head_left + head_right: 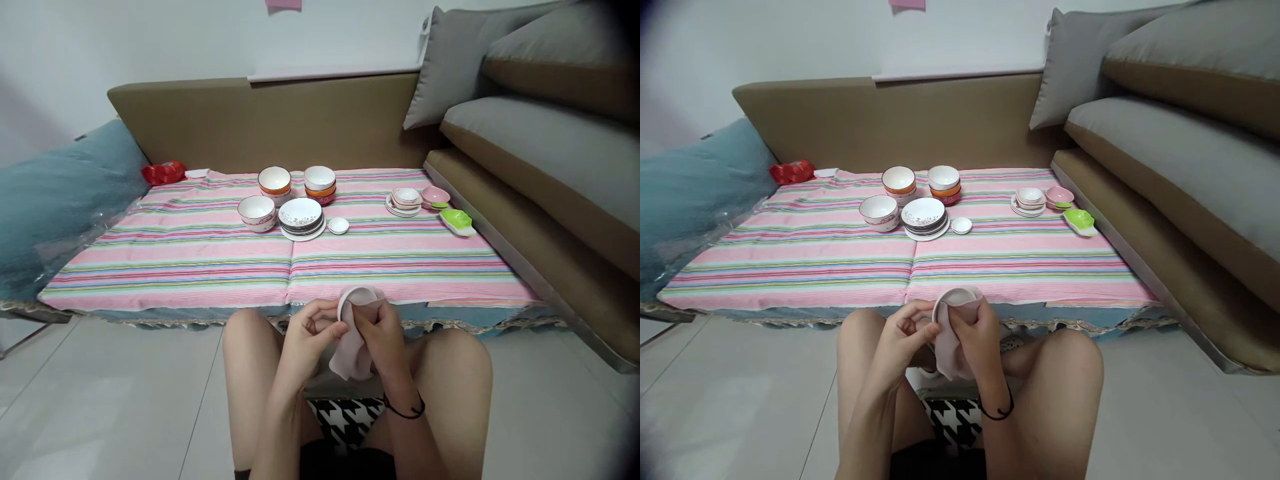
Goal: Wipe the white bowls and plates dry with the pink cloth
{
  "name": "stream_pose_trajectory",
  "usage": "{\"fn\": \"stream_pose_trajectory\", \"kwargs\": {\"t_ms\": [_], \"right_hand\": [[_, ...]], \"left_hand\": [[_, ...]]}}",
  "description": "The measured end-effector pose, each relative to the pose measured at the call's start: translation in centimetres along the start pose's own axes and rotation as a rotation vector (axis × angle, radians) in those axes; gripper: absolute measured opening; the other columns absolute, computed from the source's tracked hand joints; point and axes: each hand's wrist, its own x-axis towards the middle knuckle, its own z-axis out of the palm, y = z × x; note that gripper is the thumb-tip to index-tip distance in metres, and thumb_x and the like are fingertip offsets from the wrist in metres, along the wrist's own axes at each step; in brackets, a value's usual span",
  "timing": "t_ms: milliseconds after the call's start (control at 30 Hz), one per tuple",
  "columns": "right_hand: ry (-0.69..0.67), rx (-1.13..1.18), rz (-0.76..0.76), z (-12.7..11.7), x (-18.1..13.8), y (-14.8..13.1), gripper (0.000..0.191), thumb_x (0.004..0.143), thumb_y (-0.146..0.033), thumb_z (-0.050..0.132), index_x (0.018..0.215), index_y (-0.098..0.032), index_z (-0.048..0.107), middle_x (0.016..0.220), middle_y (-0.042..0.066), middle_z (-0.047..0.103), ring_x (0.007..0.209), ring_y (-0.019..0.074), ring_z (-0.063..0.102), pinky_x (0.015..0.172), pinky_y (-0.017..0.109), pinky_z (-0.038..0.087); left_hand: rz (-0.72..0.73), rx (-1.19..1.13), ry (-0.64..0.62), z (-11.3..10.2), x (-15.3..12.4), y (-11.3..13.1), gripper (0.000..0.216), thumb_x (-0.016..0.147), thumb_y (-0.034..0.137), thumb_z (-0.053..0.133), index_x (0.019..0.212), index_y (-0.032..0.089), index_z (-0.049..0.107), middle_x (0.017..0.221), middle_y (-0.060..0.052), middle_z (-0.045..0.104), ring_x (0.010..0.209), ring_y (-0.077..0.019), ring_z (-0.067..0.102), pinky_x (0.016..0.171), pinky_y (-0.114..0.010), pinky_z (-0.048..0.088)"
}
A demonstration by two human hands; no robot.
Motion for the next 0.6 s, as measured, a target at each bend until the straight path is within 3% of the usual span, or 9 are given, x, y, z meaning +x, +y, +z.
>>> {"fn": "stream_pose_trajectory", "kwargs": {"t_ms": [300, 467, 600], "right_hand": [[-0.205, 0.041, -0.025, -0.3, -0.1, -0.1, 0.031, 0.070, -0.041, 0.068, 0.086, -0.018, 0.055, 0.074, -0.001, 0.057, 0.065, 0.0143, 0.050, 0.056, 0.024, 0.041], [-0.223, 0.078, 0.010, -0.4, 0.1, 0.5, 0.024, 0.072, -0.038, 0.063, 0.080, -0.019, 0.052, 0.068, -0.003, 0.051, 0.059, 0.0114, 0.044, 0.051, 0.022, 0.036], [-0.177, 0.115, 0.048, -0.3, 0.3, 0.9, 0.024, 0.073, -0.040, 0.060, 0.072, -0.019, 0.047, 0.059, -0.006, 0.042, 0.052, 0.0091, 0.037, 0.047, 0.021, 0.031]], "left_hand": [[0.010, -0.036, 0.040, -0.8, 0.3, -0.3, 0.029, 0.074, 0.033, 0.072, 0.097, 0.017, 0.070, 0.083, -0.005, 0.069, 0.070, -0.0130, 0.061, 0.059, -0.020, 0.051], [0.041, -0.008, 0.029, -1.3, 0.4, -0.5, 0.029, 0.076, 0.032, 0.070, 0.104, 0.021, 0.071, 0.103, -0.006, 0.069, 0.073, -0.0128, 0.063, 0.063, -0.021, 0.053], [0.030, -0.008, 0.034, -1.5, 0.3, -0.4, 0.030, 0.074, 0.029, 0.073, 0.103, 0.022, 0.072, 0.102, -0.005, 0.070, 0.064, -0.0109, 0.063, 0.061, -0.021, 0.052]]}}
